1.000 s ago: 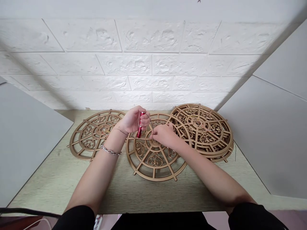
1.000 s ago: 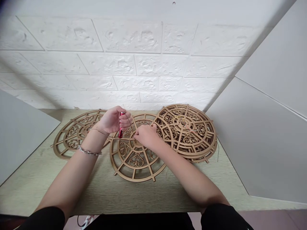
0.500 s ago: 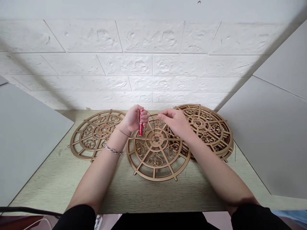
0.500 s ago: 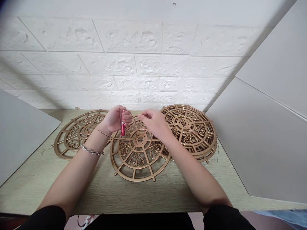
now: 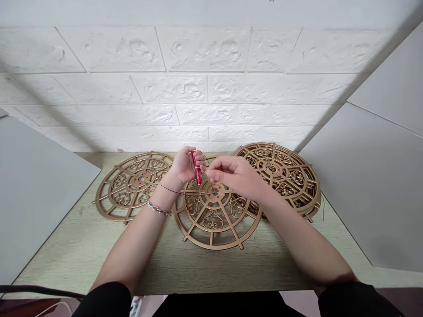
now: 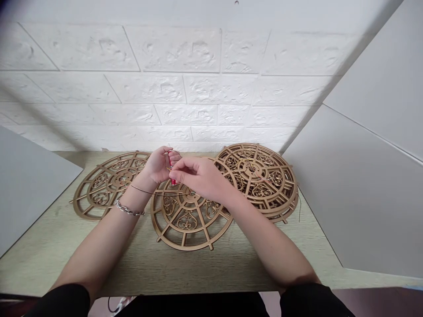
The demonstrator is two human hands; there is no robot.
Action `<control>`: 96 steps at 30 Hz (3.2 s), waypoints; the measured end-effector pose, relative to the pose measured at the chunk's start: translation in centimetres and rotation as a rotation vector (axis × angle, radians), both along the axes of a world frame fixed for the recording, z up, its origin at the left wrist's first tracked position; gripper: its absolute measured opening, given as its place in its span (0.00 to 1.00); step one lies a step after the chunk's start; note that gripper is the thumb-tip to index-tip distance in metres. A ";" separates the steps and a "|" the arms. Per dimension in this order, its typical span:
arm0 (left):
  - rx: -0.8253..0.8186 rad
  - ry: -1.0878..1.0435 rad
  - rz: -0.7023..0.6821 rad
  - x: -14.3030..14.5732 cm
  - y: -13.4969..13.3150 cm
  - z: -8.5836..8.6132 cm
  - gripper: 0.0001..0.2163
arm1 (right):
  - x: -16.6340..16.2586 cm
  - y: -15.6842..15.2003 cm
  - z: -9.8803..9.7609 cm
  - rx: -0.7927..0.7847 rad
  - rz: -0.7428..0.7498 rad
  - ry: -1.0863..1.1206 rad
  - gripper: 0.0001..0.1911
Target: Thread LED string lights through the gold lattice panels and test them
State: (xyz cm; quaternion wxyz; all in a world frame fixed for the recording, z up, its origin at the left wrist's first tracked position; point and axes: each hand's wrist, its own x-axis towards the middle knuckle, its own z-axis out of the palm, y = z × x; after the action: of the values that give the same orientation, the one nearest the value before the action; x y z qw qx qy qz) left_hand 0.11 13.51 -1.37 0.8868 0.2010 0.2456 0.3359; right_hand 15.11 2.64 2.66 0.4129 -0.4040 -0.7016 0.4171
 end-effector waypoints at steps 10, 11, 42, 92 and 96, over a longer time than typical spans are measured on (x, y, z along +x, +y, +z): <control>-0.048 -0.051 -0.012 0.4 -1.3 1.2 0.08 | -0.5 -0.5 0.0 0.171 -0.004 -0.511 0.06; -0.057 -0.050 -0.001 0.4 -1.4 1.3 0.08 | -0.6 -0.3 -0.3 0.192 -0.009 -0.573 0.06; -0.080 -0.050 0.089 1.7 -2.4 1.3 0.11 | -1.1 0.0 -1.0 0.200 -0.175 -1.039 0.08; -0.094 -0.053 0.212 1.9 -2.3 0.7 0.11 | -0.6 1.2 -2.5 0.292 -0.100 -0.959 0.08; -0.088 -0.034 0.248 2.1 -2.3 0.3 0.12 | -0.8 1.3 -2.7 0.330 -0.095 -1.051 0.08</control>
State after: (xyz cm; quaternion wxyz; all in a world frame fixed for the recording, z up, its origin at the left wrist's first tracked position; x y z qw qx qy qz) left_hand 2.25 11.18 -1.06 0.8505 0.1243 0.2682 0.4352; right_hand 14.35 3.93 -0.03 0.0831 -0.5189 -0.8504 0.0249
